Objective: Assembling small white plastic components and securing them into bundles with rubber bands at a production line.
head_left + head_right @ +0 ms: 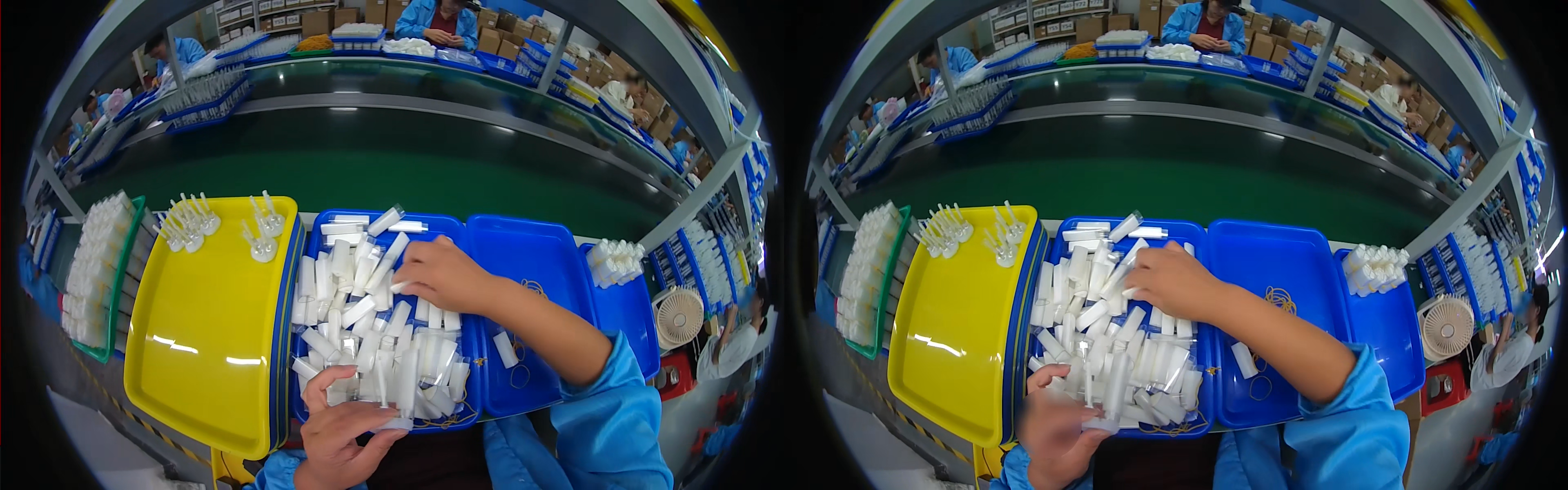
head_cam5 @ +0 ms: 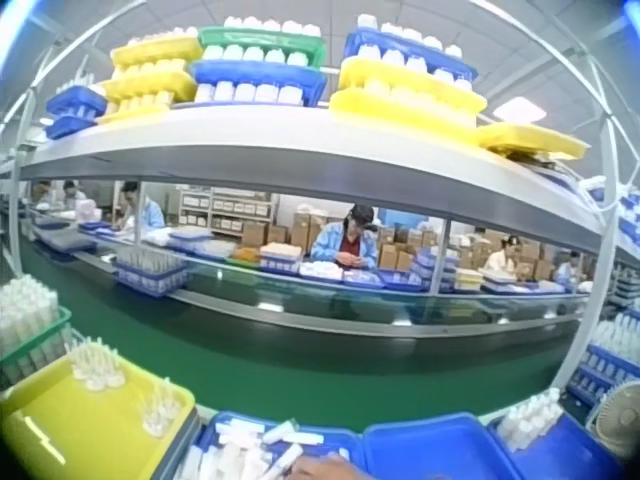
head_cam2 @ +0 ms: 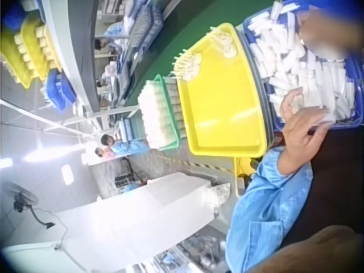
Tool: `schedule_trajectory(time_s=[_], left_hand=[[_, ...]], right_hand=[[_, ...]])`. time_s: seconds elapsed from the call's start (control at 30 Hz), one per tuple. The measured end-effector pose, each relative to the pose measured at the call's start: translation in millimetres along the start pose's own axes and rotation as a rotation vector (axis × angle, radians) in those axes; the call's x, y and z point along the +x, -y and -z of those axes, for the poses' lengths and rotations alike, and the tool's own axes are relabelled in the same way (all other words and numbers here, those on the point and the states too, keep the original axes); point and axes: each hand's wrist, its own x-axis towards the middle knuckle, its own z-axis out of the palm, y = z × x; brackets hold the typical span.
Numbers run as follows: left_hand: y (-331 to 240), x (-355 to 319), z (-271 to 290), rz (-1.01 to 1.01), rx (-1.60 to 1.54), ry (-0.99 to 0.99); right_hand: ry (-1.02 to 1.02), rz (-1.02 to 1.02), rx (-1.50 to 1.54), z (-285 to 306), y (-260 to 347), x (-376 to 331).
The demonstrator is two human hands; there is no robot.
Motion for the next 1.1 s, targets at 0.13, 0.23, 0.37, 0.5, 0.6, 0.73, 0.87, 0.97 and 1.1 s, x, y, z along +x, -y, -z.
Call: schedule_trajectory(time_s=[0.13,0.23,0.37,0.5,0.6,0.73,0.87,0.97,1.1], left_hand=[[18,3,-7,-0.071,0.045,0.061],[27,6,-14,-0.143,0.049,0.077],[27,10,-18,-0.163,0.046,0.097],[28,9,-17,-0.183,0.066,0.122],[28,11,-17,-0.184,0.048,0.120],[28,14,-15,-0.167,0.042,0.132],[33,14,-13,-0.072,0.030,0.197],[29,9,-8,-0.253,0.065,0.287],[31,14,-12,-0.312,0.015,0.150]], right_hand=[[-0.069,-0.359,0.771,7,23,-18],[-0.025,-0.564,1.442,25,51,-26],[0.031,-0.623,1.689,29,56,-33],[0.043,-0.607,1.691,33,62,-33],[0.129,-0.515,1.682,35,57,-36],[0.157,-0.418,1.219,45,60,-34],[0.190,-0.193,0.550,59,68,-33],[0.232,-0.275,0.888,61,61,-43],[0.254,-0.234,0.846,61,72,-41]])
